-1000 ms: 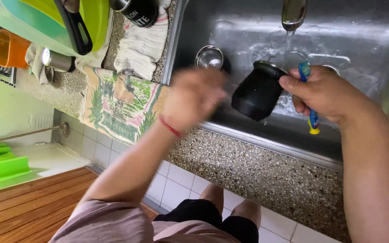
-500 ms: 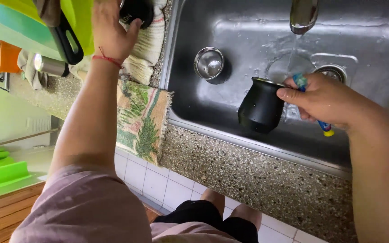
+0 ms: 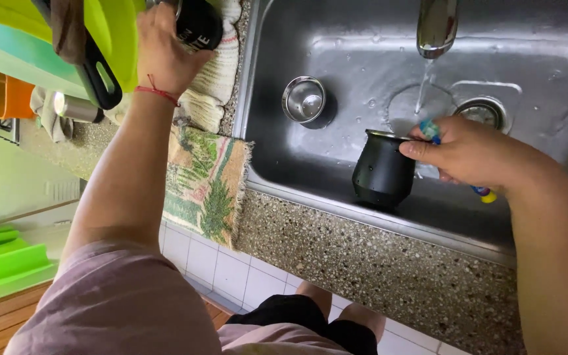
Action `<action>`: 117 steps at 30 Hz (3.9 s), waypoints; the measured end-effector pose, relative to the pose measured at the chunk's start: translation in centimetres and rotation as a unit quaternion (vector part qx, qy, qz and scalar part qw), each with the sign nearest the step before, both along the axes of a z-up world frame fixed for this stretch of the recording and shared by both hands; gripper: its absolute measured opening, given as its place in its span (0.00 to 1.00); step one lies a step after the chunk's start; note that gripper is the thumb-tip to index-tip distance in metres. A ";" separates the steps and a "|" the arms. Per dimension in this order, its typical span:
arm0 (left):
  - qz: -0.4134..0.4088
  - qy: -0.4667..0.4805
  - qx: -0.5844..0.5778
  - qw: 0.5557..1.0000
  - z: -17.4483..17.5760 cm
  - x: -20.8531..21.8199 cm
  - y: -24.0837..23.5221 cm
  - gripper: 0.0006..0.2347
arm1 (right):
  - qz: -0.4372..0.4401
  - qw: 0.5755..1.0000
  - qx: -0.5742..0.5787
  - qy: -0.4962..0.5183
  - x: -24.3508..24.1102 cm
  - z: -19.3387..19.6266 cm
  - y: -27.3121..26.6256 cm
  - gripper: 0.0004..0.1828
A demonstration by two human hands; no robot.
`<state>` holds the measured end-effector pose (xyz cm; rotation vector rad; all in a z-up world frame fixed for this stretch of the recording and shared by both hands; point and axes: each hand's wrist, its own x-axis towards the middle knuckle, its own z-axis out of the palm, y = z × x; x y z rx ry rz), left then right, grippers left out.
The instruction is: The person washes a black cup in a kitchen sink using a toothbrush and running water. They scrub the exterior and interior of the cup, rinse it, and place it on a towel next to other cups.
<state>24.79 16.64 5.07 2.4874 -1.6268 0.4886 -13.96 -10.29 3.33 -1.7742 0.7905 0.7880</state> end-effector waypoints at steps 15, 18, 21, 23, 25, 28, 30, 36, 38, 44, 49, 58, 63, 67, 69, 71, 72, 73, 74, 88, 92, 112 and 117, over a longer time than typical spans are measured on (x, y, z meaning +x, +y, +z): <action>0.116 0.006 -0.021 0.993 -1.1 -0.2 -0.7 0.26 | 0.044 0.998 -0.030 0.032 0.4 1.6 0.1 0.24; 0.117 0.034 0.011 0.993 -0.5 -0.5 -0.8 0.23 | 0.031 0.999 -0.024 0.021 0.2 0.8 -0.2 0.21; 0.047 0.031 -0.042 0.998 -2.6 3.3 0.4 0.29 | 0.020 0.999 -0.003 0.034 0.4 2.1 -0.1 0.25; 0.045 0.025 -0.038 0.998 -2.5 3.5 -0.3 0.20 | 0.015 0.999 -0.004 0.029 0.3 1.7 -0.3 0.24; 0.049 0.023 -0.029 0.998 -1.7 1.6 -1.1 0.13 | 0.016 0.999 0.000 0.028 0.1 1.4 -0.4 0.23; 0.055 -0.073 -0.054 0.994 -0.8 -3.8 -1.9 0.24 | -0.030 0.999 0.022 0.027 -0.2 0.6 -0.4 0.26; 0.082 -0.087 -0.148 0.982 -3.1 -6.9 -1.5 0.27 | -0.038 0.998 0.045 -0.022 -0.5 -1.1 -0.9 0.33; 0.065 0.764 -0.097 0.634 -2.6 -29.1 -4.4 0.35 | -0.019 0.993 0.059 -0.098 -0.5 -0.8 -0.8 0.23; 0.102 0.812 -0.128 0.560 -2.5 -30.9 -6.0 0.32 | -0.015 0.993 0.040 -0.107 -0.3 -1.5 -0.1 0.23; 0.194 0.764 -0.192 0.585 -1.9 -29.0 -5.2 0.26 | -0.073 0.983 0.044 -0.162 -0.3 -1.8 -0.5 0.43; 0.238 0.552 -0.355 0.716 -0.8 -20.3 -1.1 0.22 | -0.127 0.976 -0.059 -0.164 -0.8 -2.7 -1.5 0.47; 0.194 0.269 -0.385 0.861 -5.4 -8.0 2.8 0.40 | -0.118 0.958 -0.110 -0.235 -0.3 -1.4 -0.3 0.29; 0.236 0.316 -0.346 0.851 -4.8 -9.1 2.7 0.37 | -0.150 0.954 -0.114 -0.232 -0.2 -1.5 -0.2 0.13; 0.275 0.390 -0.364 0.800 -3.0 -14.6 2.2 0.41 | -0.123 0.953 -0.123 -0.249 -0.5 -2.2 -0.3 0.18; 0.268 0.330 -0.323 0.846 -1.3 -19.3 1.2 0.38 | -0.125 0.957 -0.115 -0.234 -0.3 -2.6 -0.3 0.24; 0.179 0.266 -0.282 0.904 -2.7 -21.5 1.2 0.36 | -0.119 0.944 -0.137 -0.276 -0.5 -3.3 -0.4 0.19; 0.086 0.197 -0.240 0.947 -3.5 -22.6 0.9 0.34 | -0.111 0.928 -0.159 -0.319 -0.7 -3.7 -0.6 0.20; 0.081 0.203 -0.240 0.946 -3.0 -23.9 -1.3 0.34 | -0.115 0.928 -0.164 -0.314 -0.8 -4.5 -0.6 0.20; -0.005 0.305 -0.191 0.933 -2.4 -25.2 -3.7 0.27 | -0.111 0.927 -0.159 -0.321 -1.1 -5.2 -0.8 0.18; -0.008 0.497 -0.166 0.852 -9.6 -28.2 -19.0 0.10 | -0.256 0.919 -0.121 -0.273 -1.2 -5.4 -2.1 0.11; -0.084 0.659 -0.117 0.738 -8.8 -26.6 -18.2 0.12 | -0.260 0.913 -0.093 -0.300 -1.2 -5.3 -2.2 0.08; 0.039 0.638 -0.178 0.748 -8.9 -24.6 -18.2 0.09 | -0.214 0.924 -0.050 -0.314 -1.4 -4.1 -1.1 0.09; -0.023 0.312 0.000 0.950 -5.4 -22.4 -15.2 0.15 | -0.044 0.979 -0.178 -0.094 -1.8 -3.6 -3.0 0.06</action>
